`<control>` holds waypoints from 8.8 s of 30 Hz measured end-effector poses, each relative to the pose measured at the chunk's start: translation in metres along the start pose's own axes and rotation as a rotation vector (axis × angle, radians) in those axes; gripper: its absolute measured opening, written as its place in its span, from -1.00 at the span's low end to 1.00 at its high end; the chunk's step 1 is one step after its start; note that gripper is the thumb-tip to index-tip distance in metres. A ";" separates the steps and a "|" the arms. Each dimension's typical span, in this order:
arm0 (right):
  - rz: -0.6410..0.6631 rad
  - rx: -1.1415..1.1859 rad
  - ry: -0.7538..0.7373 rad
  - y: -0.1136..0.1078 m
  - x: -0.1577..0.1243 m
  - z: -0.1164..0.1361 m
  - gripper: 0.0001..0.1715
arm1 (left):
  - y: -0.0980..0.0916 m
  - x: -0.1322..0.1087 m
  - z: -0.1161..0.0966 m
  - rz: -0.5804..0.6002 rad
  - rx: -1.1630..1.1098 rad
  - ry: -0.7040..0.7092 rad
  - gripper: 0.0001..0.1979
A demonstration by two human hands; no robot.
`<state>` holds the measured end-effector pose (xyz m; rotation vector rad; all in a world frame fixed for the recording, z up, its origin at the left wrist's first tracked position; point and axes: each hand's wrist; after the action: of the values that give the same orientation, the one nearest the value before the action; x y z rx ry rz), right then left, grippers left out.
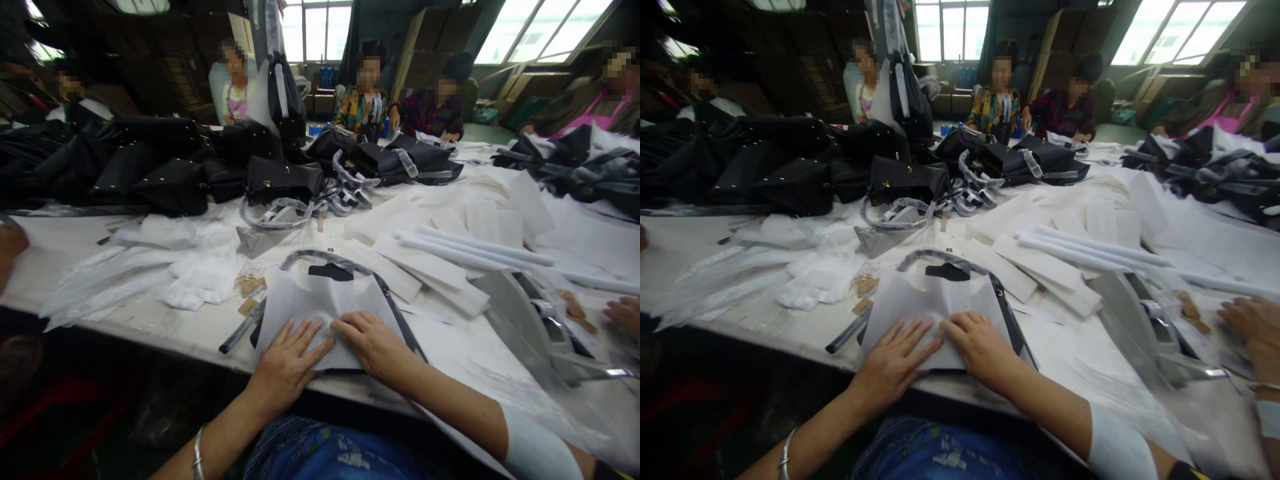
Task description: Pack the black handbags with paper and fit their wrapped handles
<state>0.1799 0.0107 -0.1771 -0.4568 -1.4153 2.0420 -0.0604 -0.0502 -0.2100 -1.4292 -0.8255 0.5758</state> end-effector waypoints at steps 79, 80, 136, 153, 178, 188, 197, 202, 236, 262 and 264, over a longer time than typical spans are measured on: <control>0.087 -0.136 -0.038 0.009 -0.013 -0.036 -0.22 | -0.002 0.021 0.032 -0.016 0.063 -0.015 -0.41; 0.077 -0.145 -0.040 0.010 -0.012 -0.038 -0.23 | -0.002 0.022 0.035 -0.012 0.075 -0.002 -0.38; 0.353 -0.098 0.280 -0.017 0.066 -0.083 -0.63 | -0.012 0.096 0.094 0.159 -0.090 -0.136 -0.57; 0.369 -0.191 0.244 -0.024 0.067 -0.079 -0.54 | -0.025 0.059 0.055 0.290 -0.241 -0.020 -0.08; -0.013 -0.055 0.262 -0.039 0.061 -0.065 -0.54 | -0.016 0.055 0.052 0.232 -0.232 -0.017 -0.14; 0.007 -0.148 0.523 -0.030 0.129 -0.079 -0.65 | -0.023 0.055 0.050 0.248 -0.259 -0.037 -0.13; -0.051 0.078 0.610 -0.028 0.158 -0.083 -0.61 | -0.016 0.053 0.053 0.209 -0.276 -0.032 -0.13; -0.149 0.284 0.534 -0.034 0.139 -0.071 -0.57 | -0.013 0.052 0.054 0.179 -0.288 -0.019 -0.13; -0.107 0.251 -0.132 0.015 0.033 -0.036 -0.71 | -0.023 0.028 0.011 -0.158 -0.075 0.058 -0.60; 0.066 -0.124 0.005 -0.011 0.048 -0.005 -0.79 | -0.008 0.017 0.002 -0.168 -0.267 0.176 -0.52; 0.036 -0.100 0.002 -0.017 0.031 -0.004 -0.68 | -0.008 0.015 0.002 -0.171 -0.234 0.183 -0.53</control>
<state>0.1637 0.0377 -0.1613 -0.5297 -1.5229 2.0048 -0.0542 -0.0376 -0.1999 -1.5788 -0.8791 0.2193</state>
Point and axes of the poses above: each hand's wrist, its own x-axis towards the middle knuckle, its own y-axis out of the palm, z = x × y
